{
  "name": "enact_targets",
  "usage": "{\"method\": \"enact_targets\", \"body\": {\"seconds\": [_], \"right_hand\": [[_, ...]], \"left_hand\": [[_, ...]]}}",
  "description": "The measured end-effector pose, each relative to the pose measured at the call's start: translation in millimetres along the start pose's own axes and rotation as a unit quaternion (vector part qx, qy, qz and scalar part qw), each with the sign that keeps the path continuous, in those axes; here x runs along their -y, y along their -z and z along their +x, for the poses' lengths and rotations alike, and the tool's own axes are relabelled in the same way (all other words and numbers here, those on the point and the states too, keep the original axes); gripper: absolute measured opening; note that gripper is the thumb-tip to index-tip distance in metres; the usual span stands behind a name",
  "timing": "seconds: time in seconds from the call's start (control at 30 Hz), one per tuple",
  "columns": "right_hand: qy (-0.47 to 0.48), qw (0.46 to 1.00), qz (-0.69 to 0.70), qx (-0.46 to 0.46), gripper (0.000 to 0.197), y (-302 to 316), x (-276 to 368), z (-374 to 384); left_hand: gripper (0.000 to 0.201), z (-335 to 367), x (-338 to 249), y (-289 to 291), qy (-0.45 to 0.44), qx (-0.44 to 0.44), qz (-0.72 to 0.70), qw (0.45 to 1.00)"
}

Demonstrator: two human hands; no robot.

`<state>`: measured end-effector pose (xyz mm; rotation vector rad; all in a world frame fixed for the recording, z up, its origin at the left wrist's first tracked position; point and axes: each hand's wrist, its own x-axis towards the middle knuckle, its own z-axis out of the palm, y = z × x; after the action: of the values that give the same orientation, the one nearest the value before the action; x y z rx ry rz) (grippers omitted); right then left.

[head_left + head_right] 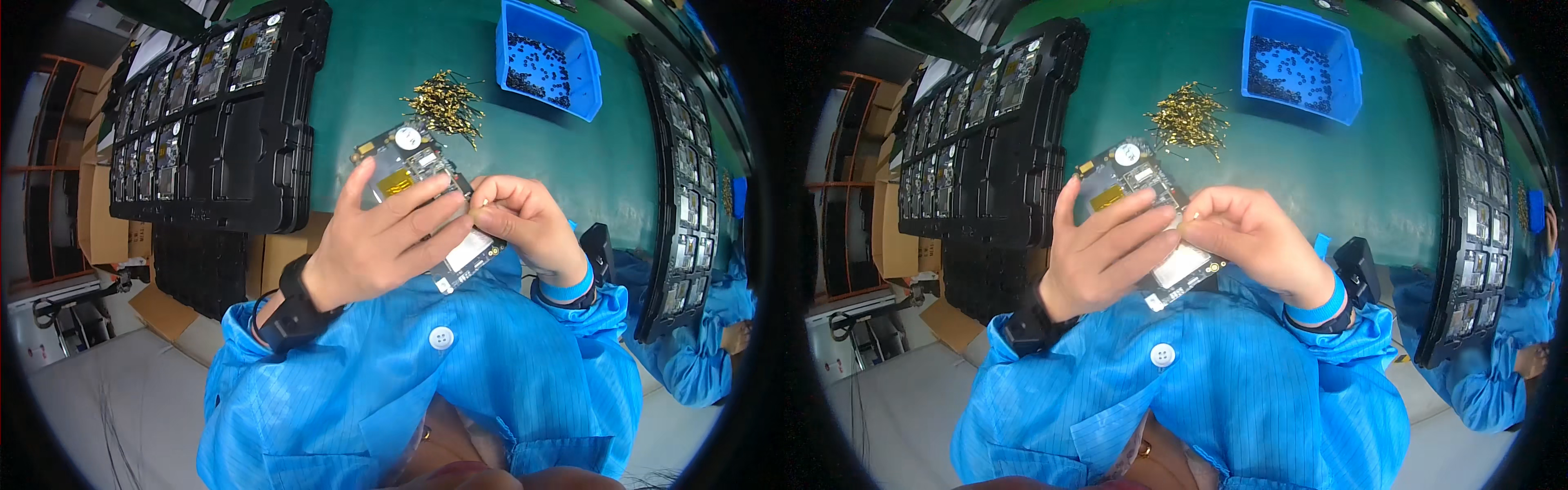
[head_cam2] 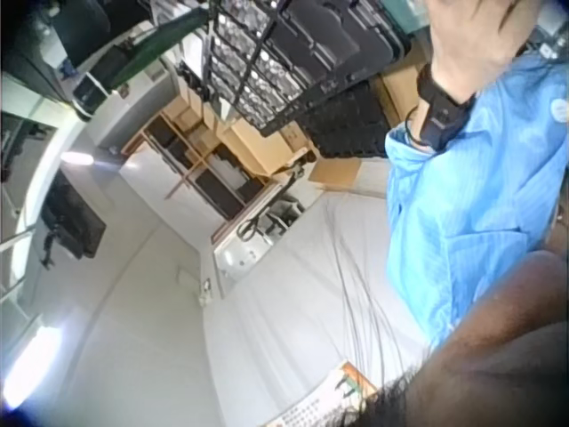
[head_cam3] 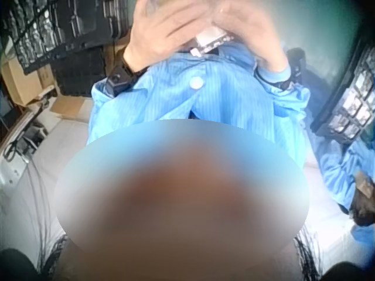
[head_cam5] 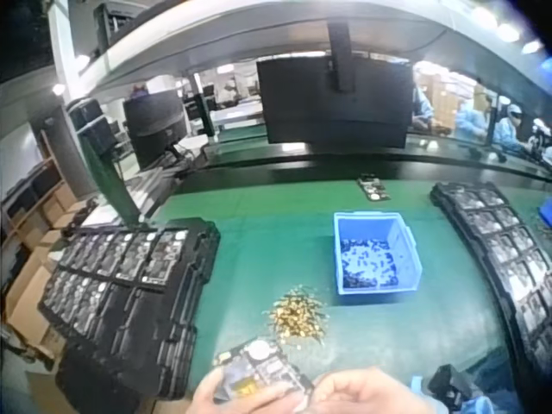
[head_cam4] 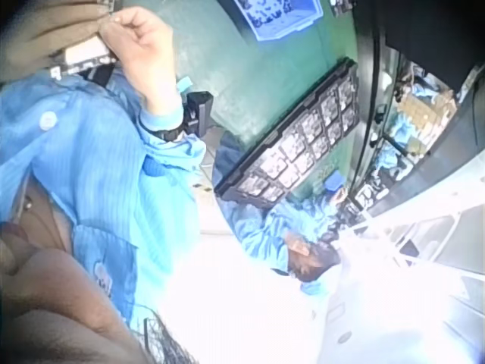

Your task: Assembling components and pins onto a circuit board/motherboard on a factory assembly line.

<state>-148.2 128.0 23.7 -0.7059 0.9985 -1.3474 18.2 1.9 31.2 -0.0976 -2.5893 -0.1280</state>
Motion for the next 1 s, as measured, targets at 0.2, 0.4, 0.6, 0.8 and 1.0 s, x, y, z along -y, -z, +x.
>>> {"method": "enact_targets", "body": {"seconds": [0.2,0.4,0.6,0.8,1.0], "right_hand": [[-0.094,0.964,0.247,0.028,0.01,14,-3,4],[0.126,0.988,0.0,-0.088,0.011,4,12,2],[0.157,0.956,-0.241,-0.06,0.004,-7,20,14],[0.164,0.952,-0.251,-0.053,0.003,-11,15,8],[0.17,0.952,-0.247,-0.066,0.003,-11,11,5]], "left_hand": [[0.023,5,11,19,0.068,-0.094,-0.105,0.988],[0.027,5,-1,1,0.375,-0.097,-0.576,0.72],[0.023,8,-7,-5,0.407,0.005,-0.612,0.678],[0.023,10,-11,-7,0.409,0.007,-0.597,0.69],[0.023,15,-6,-2,0.367,0.049,-0.524,0.767]]}}
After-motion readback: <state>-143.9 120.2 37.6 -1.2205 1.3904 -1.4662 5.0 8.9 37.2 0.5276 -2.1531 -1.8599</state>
